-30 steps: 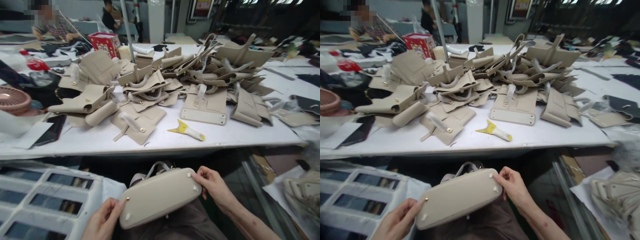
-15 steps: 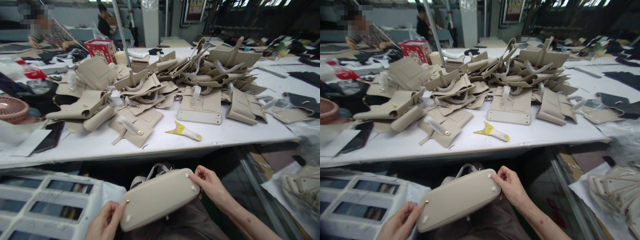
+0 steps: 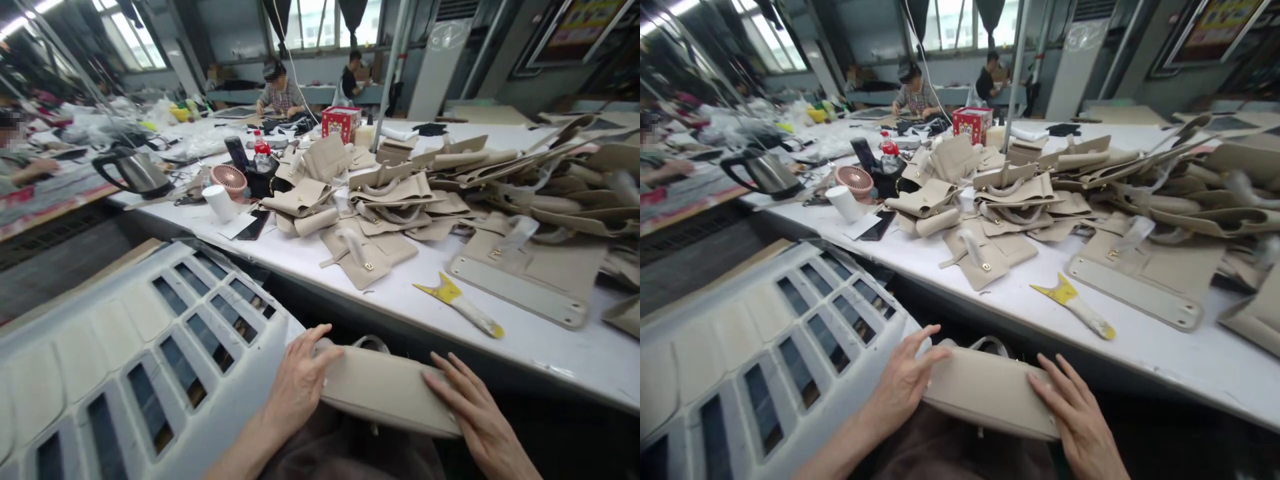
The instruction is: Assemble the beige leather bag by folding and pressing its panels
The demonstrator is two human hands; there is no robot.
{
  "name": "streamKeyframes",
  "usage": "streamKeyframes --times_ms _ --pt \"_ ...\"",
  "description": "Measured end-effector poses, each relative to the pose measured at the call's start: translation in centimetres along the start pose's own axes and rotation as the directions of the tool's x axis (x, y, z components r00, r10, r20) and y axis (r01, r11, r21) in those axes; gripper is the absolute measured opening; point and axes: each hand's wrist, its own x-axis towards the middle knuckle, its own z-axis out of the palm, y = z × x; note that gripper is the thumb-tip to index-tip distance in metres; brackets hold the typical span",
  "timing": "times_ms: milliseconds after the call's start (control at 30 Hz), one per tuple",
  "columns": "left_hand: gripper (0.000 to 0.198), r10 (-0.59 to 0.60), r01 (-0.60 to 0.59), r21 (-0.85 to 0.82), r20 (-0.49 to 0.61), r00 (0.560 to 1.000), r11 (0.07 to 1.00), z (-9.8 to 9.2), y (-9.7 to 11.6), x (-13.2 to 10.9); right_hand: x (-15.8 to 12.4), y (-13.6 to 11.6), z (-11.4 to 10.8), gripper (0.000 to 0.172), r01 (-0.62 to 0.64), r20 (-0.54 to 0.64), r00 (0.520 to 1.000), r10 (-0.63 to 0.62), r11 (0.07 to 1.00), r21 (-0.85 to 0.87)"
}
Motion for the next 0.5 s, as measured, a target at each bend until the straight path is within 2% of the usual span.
streamKeyframes --times_ms 67,133,233,300,367,433,500 --pt "0.057 0.15 -0.157 0.082 0.086 0.985 0.984 -0.4 0.1 0.5 1.0 0.2 -1.2 0.059 0.172 0.113 0.981 -0.155 0.972 -0.161" --pt "0.057 0.23 -0.252 0.122 0.17 0.958 0.96 -1.0 0.5 1.2 2.3 -0.4 -2.3 0.062 0.288 0.197 0.95 -0.241 0.922 -0.259" --pt "0.047 0.247 -0.287 0.13 0.257 0.934 0.949 -1.4 1.9 1.9 4.3 -3.0 -2.4 0.049 0.369 0.253 0.919 -0.301 0.882 -0.292" --pt "0.043 0.175 -0.217 0.128 0.277 0.945 0.968 -0.6 2.7 1.9 5.7 -5.4 -1.1 0.031 0.305 0.217 0.944 -0.248 0.906 -0.293" --pt "0.048 0.072 -0.106 0.121 0.259 0.963 0.987 1.0 2.6 1.8 7.1 -7.5 0.5 0.025 0.154 0.214 0.972 -0.098 0.952 -0.264" --pt "0.053 0.008 -0.028 0.093 0.205 0.979 0.995 2.8 1.6 1.6 8.6 -8.9 1.6 0.039 0.019 0.325 0.945 0.04 0.984 -0.176" --pt "0.055 0.014 -0.023 0.057 0.162 0.987 0.998 4.0 0.1 1.7 9.7 -9.0 1.5 0.054 -0.069 0.471 0.877 0.1 0.994 -0.084"
